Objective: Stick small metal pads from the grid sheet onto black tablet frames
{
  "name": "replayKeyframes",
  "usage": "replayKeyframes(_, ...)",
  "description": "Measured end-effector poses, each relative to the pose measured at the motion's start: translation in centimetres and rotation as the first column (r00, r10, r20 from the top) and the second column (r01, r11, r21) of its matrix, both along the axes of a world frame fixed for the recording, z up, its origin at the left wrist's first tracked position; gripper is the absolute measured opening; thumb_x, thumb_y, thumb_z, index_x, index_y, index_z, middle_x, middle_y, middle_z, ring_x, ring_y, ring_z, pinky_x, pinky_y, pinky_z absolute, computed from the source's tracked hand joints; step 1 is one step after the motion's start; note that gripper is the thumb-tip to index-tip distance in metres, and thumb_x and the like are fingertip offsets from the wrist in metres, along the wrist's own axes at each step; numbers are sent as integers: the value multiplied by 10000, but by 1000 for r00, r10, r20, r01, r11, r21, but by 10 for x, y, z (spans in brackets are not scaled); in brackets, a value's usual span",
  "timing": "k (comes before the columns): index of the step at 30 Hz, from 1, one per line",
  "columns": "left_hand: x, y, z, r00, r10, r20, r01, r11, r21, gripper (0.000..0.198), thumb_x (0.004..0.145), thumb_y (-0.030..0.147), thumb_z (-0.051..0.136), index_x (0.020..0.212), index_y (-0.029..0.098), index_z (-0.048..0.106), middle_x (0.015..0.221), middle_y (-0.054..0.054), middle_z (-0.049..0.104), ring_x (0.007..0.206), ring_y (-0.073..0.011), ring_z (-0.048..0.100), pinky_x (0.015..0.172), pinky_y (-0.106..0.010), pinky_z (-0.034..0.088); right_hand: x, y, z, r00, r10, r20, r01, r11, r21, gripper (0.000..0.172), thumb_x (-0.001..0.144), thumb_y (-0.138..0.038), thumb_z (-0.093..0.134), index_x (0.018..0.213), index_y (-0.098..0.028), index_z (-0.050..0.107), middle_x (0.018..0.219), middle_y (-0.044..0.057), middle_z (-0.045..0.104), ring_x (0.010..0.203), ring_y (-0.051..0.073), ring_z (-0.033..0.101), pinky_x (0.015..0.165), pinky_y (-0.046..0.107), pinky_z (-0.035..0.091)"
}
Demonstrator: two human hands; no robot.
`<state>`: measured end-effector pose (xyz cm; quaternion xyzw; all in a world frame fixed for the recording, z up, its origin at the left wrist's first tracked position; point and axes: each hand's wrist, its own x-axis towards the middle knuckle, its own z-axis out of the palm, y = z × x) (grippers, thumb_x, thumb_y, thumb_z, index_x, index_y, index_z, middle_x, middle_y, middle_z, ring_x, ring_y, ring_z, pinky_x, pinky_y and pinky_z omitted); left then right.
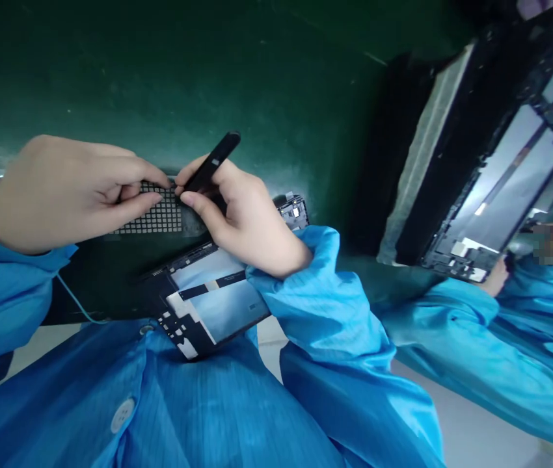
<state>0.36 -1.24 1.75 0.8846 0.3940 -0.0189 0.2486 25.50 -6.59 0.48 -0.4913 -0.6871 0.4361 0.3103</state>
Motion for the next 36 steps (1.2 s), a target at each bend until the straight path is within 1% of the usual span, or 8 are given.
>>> replayKeyframes(9, -2, 1, -8, 998, 34, 61, -35, 999, 9, 473, 1058, 500, 453, 1281, 365, 848, 842, -29, 753, 790, -247, 677, 712, -390, 397, -1, 0, -1, 999, 23, 23, -23, 1000, -4, 251, 1089, -541, 739, 1134, -295, 766, 1163, 55, 827, 1119, 275, 806, 1110, 490, 691)
replayKeyframes(14, -6, 7, -8, 992, 55, 111, -58, 998, 17, 476, 1061, 573, 488, 1266, 361, 861, 888, -27, 793, 839, -243, 716, 749, -386, 465, 12, -2, 3, 965, -117, -233, 86, 987, -139, 391, 985, -652, 849, 1078, -287, 744, 1040, 17, 829, 957, 225, 814, 952, 430, 730)
replayKeyframes(18, -6, -6, 8, 984, 66, 166, -63, 998, -19, 505, 1091, 574, 469, 1284, 298, 845, 967, -41, 815, 833, -229, 708, 771, -391, 491, 45, -62, 23, 862, -387, -328, 360, 922, -141, 217, 1020, -474, 861, 1086, -280, 788, 1016, 7, 851, 843, 179, 797, 743, 335, 696)
replayKeyframes(21, 2, -39, 21, 997, 63, 43, -65, 995, 69, 635, 1129, 648, 366, 1341, 238, 802, 1088, -89, 787, 771, -231, 659, 631, -379, 423, 65, -129, 28, 781, -583, -224, 584, 809, -69, 123, 1044, -349, 834, 1141, -279, 807, 1035, 30, 850, 899, 188, 796, 763, 332, 679)
replayKeyframes(23, 10, -65, 23, 1000, 24, -14, -23, 993, 112, 742, 1116, 733, 335, 1437, 205, 745, 1231, -154, 740, 827, -279, 684, 592, -399, 458, 73, -166, 22, 727, -672, -140, 679, 734, -1, 110, 1049, -331, 817, 1146, -285, 797, 1027, 39, 838, 942, 209, 803, 821, 366, 688)
replayKeyframes(25, 18, -85, 20, 999, -38, -9, 39, 993, 107, 777, 1091, 739, 405, 1532, 158, 672, 1339, -223, 688, 1021, -384, 736, 669, -472, 589, 78, -190, 12, 694, -716, -76, 720, 692, 59, 82, 1052, -324, 798, 1125, -292, 783, 999, 38, 821, 962, 225, 809, 853, 395, 695)
replayKeyframes(29, 25, -100, 10, 995, -99, -1, 99, 995, 34, 748, 1071, 650, 487, 1570, 110, 624, 1377, -268, 669, 1274, -502, 698, 964, -663, 673, 81, -202, -6, 727, -684, -66, 687, 719, 106, 82, 1066, -321, 757, 1145, -301, 748, 1013, 44, 799, 966, 231, 812, 836, 410, 704)
replayKeyframes(36, 26, -91, 10, 999, -35, 15, 36, 996, -85, 875, 1011, 807, 370, 1510, 156, 675, 1377, -241, 665, 1301, -548, 686, 1059, -752, 582, 82, -198, -13, 754, -645, -121, 657, 743, 132, 107, 1092, -272, 704, 1191, -307, 724, 1024, 38, 760, 968, 207, 786, 805, 360, 686)
